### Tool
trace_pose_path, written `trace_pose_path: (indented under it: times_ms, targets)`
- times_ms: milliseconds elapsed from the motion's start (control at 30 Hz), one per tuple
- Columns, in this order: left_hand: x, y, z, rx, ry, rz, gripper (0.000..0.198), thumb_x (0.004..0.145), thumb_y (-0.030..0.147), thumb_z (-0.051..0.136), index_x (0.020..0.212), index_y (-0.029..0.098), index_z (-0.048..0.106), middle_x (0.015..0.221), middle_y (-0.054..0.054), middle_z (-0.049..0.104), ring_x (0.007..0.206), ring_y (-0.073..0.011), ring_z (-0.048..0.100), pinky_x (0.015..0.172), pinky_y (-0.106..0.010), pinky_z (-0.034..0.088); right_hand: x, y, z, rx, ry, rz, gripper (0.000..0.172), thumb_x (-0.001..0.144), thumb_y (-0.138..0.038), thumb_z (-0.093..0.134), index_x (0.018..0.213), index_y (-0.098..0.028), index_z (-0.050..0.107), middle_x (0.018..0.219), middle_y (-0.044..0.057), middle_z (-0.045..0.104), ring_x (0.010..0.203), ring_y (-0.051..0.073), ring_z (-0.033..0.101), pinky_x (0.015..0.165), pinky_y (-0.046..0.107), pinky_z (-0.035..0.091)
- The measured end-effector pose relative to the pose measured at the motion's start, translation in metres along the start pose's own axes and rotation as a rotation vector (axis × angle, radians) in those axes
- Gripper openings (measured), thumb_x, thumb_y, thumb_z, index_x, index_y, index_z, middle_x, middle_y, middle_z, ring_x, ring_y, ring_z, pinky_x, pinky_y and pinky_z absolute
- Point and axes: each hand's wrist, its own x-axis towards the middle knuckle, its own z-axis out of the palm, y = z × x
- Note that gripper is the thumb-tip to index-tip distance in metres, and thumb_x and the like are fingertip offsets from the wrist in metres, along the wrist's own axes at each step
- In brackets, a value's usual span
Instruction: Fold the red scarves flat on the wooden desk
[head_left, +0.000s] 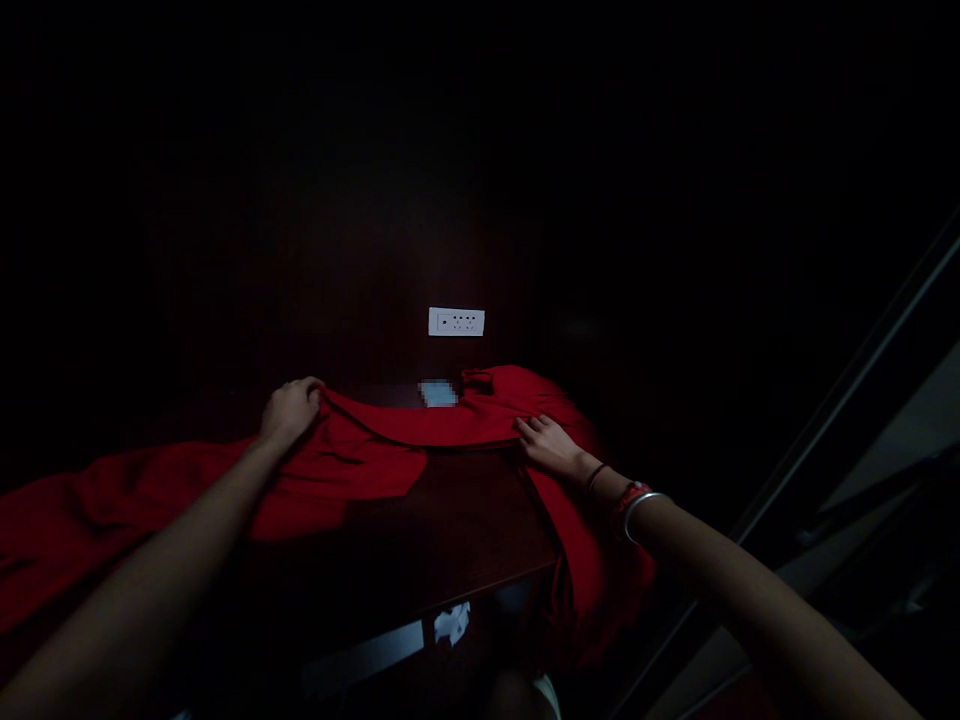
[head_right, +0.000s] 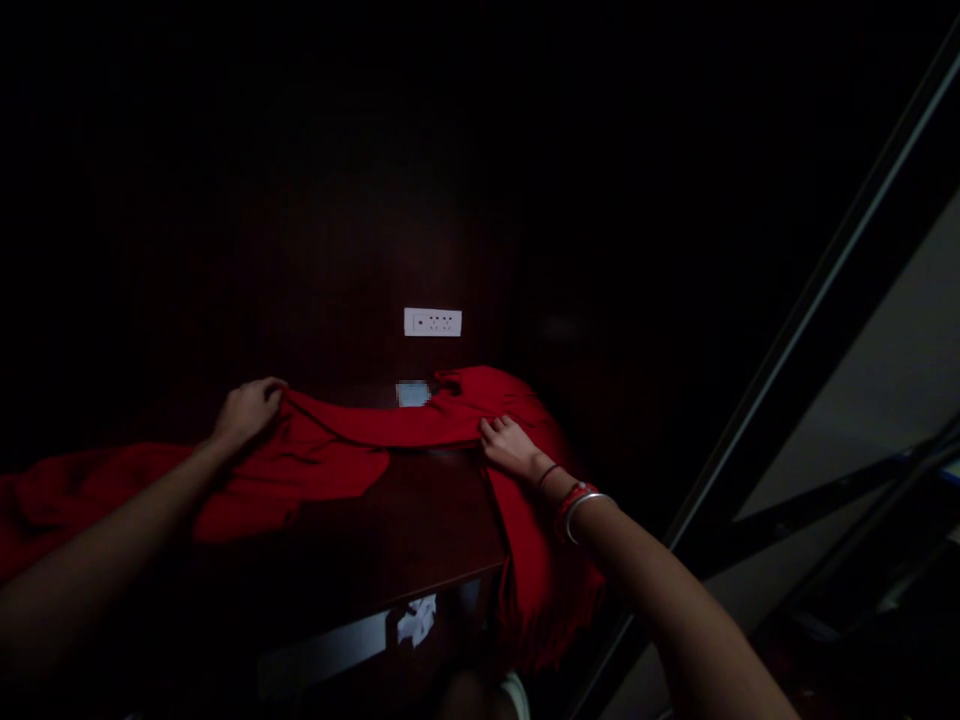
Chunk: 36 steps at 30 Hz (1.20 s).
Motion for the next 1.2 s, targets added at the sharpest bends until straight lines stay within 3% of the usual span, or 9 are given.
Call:
trace_pose_path:
  times_ms: [200, 300, 367, 467, 533, 700, 833, 1067, 1200]
  targets:
    - [-0.028, 0.011, 0.015, 0.035, 0.05, 0.028, 0.037, 0.073, 0.015, 0.035, 0.107, 0.017, 0.049, 0.1, -0.013, 0.053, 0.09, -0.0261, 0.051, 0.073, -0.037, 0.041, 0.0, 0.02, -0.025, 0.182, 0.062, 0.111, 0.025, 0.083, -0.018, 0.033, 0.093, -0.014, 0.055, 0.097, 0.009, 0.054, 0.08, 0.015, 0.05, 0.072, 0.028, 0.037]
    - [-0.041, 0.047, 0.007, 0.02, 0.148, 0.181, 0.043, 0.069, 0.013, 0.039, 0.111, 0.019, 0.046, 0.117, -0.012, 0.041, 0.109, -0.0293, 0.037, 0.086, -0.043, 0.032, 0.005, 0.032, -0.058, 0.394, 0.204, 0.148, 0.026, 0.084, -0.023, 0.031, 0.093, -0.015, 0.054, 0.094, 0.008, 0.053, 0.081, 0.013, 0.05, 0.07, 0.024, 0.039]
    - [-0.053, 0.08, 0.003, -0.124, 0.134, 0.394, 0.043, 0.071, 0.016, 0.039, 0.114, 0.02, 0.043, 0.121, -0.009, 0.038, 0.113, -0.0251, 0.033, 0.092, -0.04, 0.028, 0.01, 0.037, -0.084, 0.529, 0.287, 0.138, 0.025, 0.083, -0.023, 0.033, 0.092, -0.014, 0.054, 0.093, 0.008, 0.054, 0.083, 0.013, 0.05, 0.072, 0.023, 0.039]
    - [-0.074, 0.124, 0.003, -0.309, 0.021, 0.576, 0.048, 0.073, 0.029, 0.047, 0.119, 0.02, 0.036, 0.118, -0.007, 0.043, 0.108, -0.0224, 0.039, 0.091, -0.036, 0.03, 0.015, 0.04, -0.118, 0.694, 0.231, 0.085, 0.023, 0.081, -0.024, 0.038, 0.088, -0.013, 0.057, 0.085, 0.005, 0.058, 0.078, 0.012, 0.053, 0.071, 0.021, 0.039]
    - [-0.082, 0.138, 0.005, -0.385, -0.017, 0.552, 0.039, 0.076, 0.028, 0.045, 0.114, 0.019, 0.041, 0.111, -0.006, 0.05, 0.099, -0.02, 0.047, 0.087, -0.034, 0.035, 0.014, 0.041, -0.134, 0.751, 0.157, 0.082, 0.023, 0.08, -0.024, 0.04, 0.085, -0.012, 0.059, 0.081, 0.004, 0.06, 0.074, 0.011, 0.054, 0.068, 0.021, 0.039]
    - [-0.08, 0.129, -0.001, -0.581, -0.066, 0.522, 0.03, 0.077, 0.035, 0.044, 0.101, 0.018, 0.052, 0.102, -0.004, 0.057, 0.093, -0.0177, 0.052, 0.082, -0.027, 0.04, 0.002, 0.043, -0.143, 0.702, 0.054, 0.135, 0.021, 0.076, -0.024, 0.044, 0.08, -0.012, 0.061, 0.081, 0.006, 0.061, 0.072, 0.012, 0.054, 0.067, 0.021, 0.039]
    - [-0.077, 0.122, -0.006, -0.658, -0.153, 0.519, 0.034, 0.078, 0.035, 0.043, 0.108, 0.018, 0.047, 0.093, -0.003, 0.06, 0.083, -0.0146, 0.056, 0.073, -0.023, 0.043, -0.01, 0.042, -0.136, 0.723, -0.042, 0.165, 0.02, 0.075, -0.02, 0.044, 0.084, -0.013, 0.06, 0.076, 0.003, 0.062, 0.066, 0.01, 0.055, 0.063, 0.02, 0.039]
    - [-0.087, 0.126, 0.002, -0.387, -0.129, 0.78, 0.032, 0.082, 0.033, 0.041, 0.112, 0.022, 0.045, 0.105, -0.005, 0.051, 0.085, -0.0147, 0.053, 0.076, -0.026, 0.042, -0.014, 0.04, -0.129, 0.788, 0.07, 0.368, 0.02, 0.07, -0.025, 0.053, 0.088, -0.015, 0.056, 0.075, 0.001, 0.061, 0.064, 0.01, 0.055, 0.059, 0.02, 0.04]
    - [-0.084, 0.122, 0.007, -0.373, -0.065, 0.753, 0.031, 0.086, 0.026, 0.032, 0.115, 0.02, 0.043, 0.096, -0.005, 0.055, 0.082, -0.0148, 0.054, 0.074, -0.026, 0.042, -0.015, 0.044, -0.134, 0.774, 0.064, 0.403, 0.019, 0.067, -0.025, 0.057, 0.083, -0.014, 0.058, 0.074, 0.002, 0.062, 0.065, 0.011, 0.056, 0.058, 0.019, 0.041]
